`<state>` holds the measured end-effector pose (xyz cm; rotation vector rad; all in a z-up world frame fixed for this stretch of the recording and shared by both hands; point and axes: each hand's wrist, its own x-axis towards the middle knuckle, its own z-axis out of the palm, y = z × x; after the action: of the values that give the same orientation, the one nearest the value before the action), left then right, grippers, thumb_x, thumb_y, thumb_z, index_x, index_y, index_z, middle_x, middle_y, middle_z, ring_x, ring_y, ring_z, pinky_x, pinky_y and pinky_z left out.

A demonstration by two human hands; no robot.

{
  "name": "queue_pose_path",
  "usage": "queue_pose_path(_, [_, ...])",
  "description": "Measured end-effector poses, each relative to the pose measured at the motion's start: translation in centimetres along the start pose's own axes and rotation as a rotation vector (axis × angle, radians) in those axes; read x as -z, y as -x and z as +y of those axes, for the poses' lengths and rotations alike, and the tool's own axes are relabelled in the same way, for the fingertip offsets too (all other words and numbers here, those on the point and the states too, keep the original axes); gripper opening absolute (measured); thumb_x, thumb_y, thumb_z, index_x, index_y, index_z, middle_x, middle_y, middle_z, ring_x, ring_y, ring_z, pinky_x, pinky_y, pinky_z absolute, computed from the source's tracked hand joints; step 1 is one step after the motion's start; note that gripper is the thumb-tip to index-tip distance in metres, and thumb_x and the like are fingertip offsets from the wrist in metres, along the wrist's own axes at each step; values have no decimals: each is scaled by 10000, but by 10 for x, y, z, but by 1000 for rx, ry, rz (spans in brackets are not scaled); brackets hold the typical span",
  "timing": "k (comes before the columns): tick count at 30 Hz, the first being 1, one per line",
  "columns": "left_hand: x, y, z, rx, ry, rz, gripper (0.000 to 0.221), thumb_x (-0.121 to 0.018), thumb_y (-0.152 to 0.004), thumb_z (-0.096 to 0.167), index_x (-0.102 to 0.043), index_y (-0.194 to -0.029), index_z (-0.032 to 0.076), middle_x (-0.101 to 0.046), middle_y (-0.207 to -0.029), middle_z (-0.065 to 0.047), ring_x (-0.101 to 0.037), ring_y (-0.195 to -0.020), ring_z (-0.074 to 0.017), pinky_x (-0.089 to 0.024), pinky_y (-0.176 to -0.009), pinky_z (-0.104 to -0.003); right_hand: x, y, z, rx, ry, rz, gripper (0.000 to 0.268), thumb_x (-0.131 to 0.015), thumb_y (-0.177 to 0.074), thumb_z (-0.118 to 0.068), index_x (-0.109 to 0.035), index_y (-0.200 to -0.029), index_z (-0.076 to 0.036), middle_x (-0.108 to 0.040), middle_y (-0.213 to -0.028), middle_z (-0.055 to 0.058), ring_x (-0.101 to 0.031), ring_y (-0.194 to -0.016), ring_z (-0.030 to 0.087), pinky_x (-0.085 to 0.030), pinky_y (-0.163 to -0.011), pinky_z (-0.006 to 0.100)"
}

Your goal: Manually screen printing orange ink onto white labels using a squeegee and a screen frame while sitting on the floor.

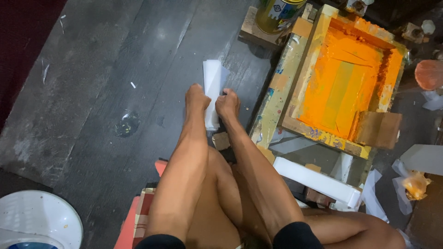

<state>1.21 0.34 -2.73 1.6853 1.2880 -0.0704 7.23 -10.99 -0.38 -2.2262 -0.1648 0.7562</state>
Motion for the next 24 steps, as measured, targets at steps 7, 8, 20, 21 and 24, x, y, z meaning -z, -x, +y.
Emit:
queue_pose_path(7, [19, 1, -12, 30, 392, -53, 288, -819, -881, 173, -756, -1161, 160, -760, -1017, -171, -749, -845, -245, -671, -659, -394, -9, -17, 10, -36, 53, 33, 371, -537, -996, -144, -649, -1343, -78, -709, -1240, 209, -697, -1153, 378, -605, -891, 518])
queue_pose_path(8, [20, 1, -14, 23, 412, -58, 278, -799, -889, 166, -748, -1161, 152, -761, -1012, -146, -721, -816, -202, -657, -631, -336, -10, -19, 9, -38, 66, 42, 352, -552, -985, -154, -671, -1312, -99, -717, -1231, 189, -701, -1144, 368, -609, -882, 511])
queue_pose_path(20, [24, 9, -8, -11, 530, 8, 184, -789, -904, 159, -778, -1083, 118, -759, -900, -91, -656, -675, -111, -657, -606, -249, 2, 6, 13, -108, 18, 57, 255, -530, -927, -94, -696, -733, -90, -635, -628, 70, -608, -602, 178, -506, -505, 369])
queue_pose_path(21, [24, 10, -8, -6, 533, 7, 183, -790, -900, 155, -783, -1079, 118, -760, -897, -96, -663, -675, -119, -662, -609, -261, 2, 6, 15, -119, -12, 43, 246, -535, -918, -73, -686, -724, -72, -613, -614, 69, -585, -594, 170, -500, -496, 359])
queue_pose_path(24, [22, 8, -10, -5, 512, 7, 168, -782, -909, 151, -783, -1071, 108, -760, -892, -106, -665, -675, -129, -655, -604, -274, 17, 35, -14, -142, 15, -2, 278, -513, -915, -52, -643, -670, -80, -581, -559, 72, -574, -549, 151, -470, -475, 318])
